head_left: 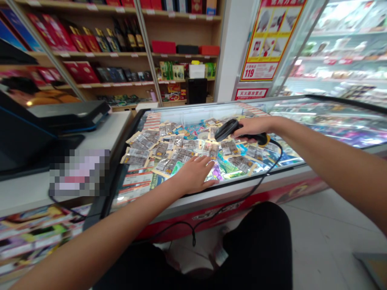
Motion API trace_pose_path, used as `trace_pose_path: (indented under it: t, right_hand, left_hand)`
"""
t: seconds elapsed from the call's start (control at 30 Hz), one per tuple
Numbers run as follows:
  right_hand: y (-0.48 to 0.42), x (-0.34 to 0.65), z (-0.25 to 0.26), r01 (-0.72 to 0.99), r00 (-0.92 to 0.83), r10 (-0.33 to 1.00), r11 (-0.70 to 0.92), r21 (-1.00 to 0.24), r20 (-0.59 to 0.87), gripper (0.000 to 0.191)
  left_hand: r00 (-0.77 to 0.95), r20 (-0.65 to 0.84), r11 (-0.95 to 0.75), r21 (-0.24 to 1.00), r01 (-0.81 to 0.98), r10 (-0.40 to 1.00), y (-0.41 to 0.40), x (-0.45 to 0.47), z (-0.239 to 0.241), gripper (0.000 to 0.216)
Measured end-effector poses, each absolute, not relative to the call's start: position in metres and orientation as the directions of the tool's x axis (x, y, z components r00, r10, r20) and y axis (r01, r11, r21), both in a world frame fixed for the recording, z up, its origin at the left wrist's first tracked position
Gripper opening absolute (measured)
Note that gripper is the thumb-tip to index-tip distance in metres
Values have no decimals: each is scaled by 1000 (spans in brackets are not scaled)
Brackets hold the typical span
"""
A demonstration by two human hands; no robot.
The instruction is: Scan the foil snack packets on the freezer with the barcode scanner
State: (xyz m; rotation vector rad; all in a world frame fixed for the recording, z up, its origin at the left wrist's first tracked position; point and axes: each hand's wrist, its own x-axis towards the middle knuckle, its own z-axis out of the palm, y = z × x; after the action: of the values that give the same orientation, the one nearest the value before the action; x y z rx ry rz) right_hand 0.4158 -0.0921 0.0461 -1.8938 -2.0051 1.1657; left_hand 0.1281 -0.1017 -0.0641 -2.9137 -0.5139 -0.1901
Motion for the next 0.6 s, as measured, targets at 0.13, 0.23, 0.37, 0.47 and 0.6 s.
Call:
trace_pose_path:
  t: [0.13,0.23,0.37,0.47,0.6]
  right_hand:
    - [-90,418,45,773,-266,871,-63,-631,-413,37]
    - [-89,417,45,820,-312,845,8,-572,-435,38]
    - [-88,416,43,870,-313,841,67,-488,-441,39]
    - [-88,416,41,877,-314,835,73,-475,-452,41]
    - [-87,416,38,884,-304,830,63,-463,-467,44]
  left_hand:
    - [930,159,-914,-190,359,332,-102,124,-63,66]
    - [928,166,-904,-226,364,332,-98,116,-62,64]
    - [930,186,-892,-275,359,317,-91,102,-63,56]
    - [929,198,-888,-287,360,312,-85,93,-64,50]
    - [924,215,-884,-286,369,316,-80,85,-66,48]
